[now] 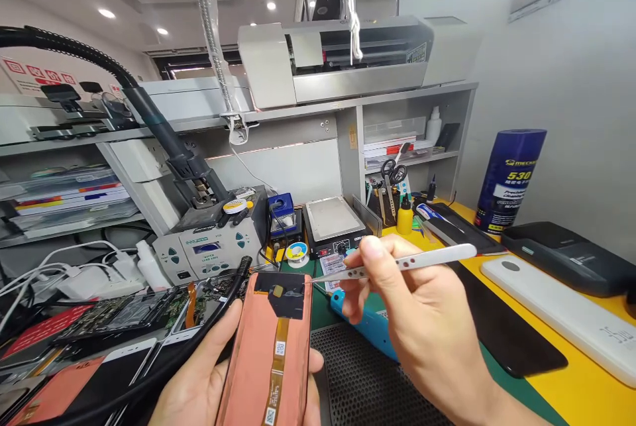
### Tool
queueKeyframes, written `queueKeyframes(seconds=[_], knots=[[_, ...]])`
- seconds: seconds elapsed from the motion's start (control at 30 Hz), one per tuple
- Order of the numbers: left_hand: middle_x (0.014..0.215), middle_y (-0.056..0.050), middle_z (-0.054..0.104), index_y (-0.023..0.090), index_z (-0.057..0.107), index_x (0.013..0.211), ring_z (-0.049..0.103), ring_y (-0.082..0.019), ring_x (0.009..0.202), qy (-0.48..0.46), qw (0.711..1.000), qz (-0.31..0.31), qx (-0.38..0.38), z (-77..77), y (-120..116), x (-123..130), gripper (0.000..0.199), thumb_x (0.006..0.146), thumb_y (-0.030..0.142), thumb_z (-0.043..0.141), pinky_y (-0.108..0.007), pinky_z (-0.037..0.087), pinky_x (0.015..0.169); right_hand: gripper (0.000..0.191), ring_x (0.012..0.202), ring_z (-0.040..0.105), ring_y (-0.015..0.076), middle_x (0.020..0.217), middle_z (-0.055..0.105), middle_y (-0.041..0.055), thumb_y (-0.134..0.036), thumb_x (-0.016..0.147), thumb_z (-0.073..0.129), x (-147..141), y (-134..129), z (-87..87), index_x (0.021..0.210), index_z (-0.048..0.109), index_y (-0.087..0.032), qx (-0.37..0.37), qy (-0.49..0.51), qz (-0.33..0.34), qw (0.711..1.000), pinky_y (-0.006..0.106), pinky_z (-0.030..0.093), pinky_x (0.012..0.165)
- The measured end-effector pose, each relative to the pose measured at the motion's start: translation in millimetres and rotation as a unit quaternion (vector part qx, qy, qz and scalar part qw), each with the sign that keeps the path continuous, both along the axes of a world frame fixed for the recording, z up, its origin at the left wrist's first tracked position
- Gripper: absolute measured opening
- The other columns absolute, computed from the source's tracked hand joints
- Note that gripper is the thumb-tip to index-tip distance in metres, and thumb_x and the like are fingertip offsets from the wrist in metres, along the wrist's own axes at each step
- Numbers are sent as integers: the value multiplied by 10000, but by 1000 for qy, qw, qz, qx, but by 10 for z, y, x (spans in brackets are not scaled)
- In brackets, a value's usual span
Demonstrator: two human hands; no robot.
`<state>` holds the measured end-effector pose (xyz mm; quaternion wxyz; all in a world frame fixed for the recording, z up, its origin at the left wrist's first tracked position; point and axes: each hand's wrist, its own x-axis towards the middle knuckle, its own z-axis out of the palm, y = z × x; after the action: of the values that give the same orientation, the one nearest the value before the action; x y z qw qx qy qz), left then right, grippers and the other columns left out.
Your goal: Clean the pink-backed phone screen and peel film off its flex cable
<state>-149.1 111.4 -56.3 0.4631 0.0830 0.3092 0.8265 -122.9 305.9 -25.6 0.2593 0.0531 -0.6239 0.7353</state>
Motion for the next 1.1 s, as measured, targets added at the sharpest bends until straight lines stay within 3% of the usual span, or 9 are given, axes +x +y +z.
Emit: queueKeyframes(seconds=[0.13, 0.33, 0.5, 0.63, 0.9, 1.1], knots=[[882, -209, 756, 55, 686, 1164, 708, -375, 880, 31, 1000, 3, -6, 46, 13, 11, 756, 858, 699, 432, -455, 465, 863, 363, 506, 640, 151, 568, 659, 7, -497, 891, 650, -11, -30, -12, 712, 704, -187, 51, 10, -55, 997, 243, 515, 550], [893, -216, 760, 49, 706, 1134, 714, -361, 876, 14, 1000, 1, -17, -21, 1, 57, 786, 858, 718, 399, -434, 477, 852, 379, 533, 625, 143, 566, 650, 3, -479, 933, 602, -2, -4, -17, 696, 673, -192, 78, 14, -63, 995, 248, 493, 586], [845, -238, 761, -19, 751, 997, 724, -284, 787, -30, 999, 20, -29, -46, 20, 85, 948, 858, 774, 249, -338, 494, 778, 352, 497, 636, 156, 583, 652, 4, -484, 902, 639, -55, -4, -13, 708, 686, -193, 28, -2, -17, 999, 256, 518, 526], [795, -232, 762, -21, 765, 954, 729, -270, 740, -51, 998, 17, -40, -22, 27, 87, 1075, 833, 815, 100, -328, 493, 747, 335, 482, 641, 189, 583, 668, 28, -501, 840, 696, -105, 3, -36, 702, 709, -197, -33, -19, 9, 999, 279, 539, 460], [784, -227, 766, -17, 775, 939, 722, -248, 700, -44, 997, 17, -55, -41, 24, 82, 1079, 802, 850, 147, -306, 485, 723, 307, 469, 626, 165, 646, 686, 39, -472, 811, 730, -135, 23, -37, 709, 710, -183, -99, -47, 60, 992, 263, 538, 442], [751, -210, 765, 6, 785, 906, 723, -221, 666, -41, 999, 18, -22, -48, 62, 91, 1089, 851, 783, 25, -289, 486, 708, 294, 462, 626, 164, 610, 673, 35, -457, 808, 739, -150, -13, -17, 705, 707, -183, -112, -49, 81, 989, 249, 540, 438]])
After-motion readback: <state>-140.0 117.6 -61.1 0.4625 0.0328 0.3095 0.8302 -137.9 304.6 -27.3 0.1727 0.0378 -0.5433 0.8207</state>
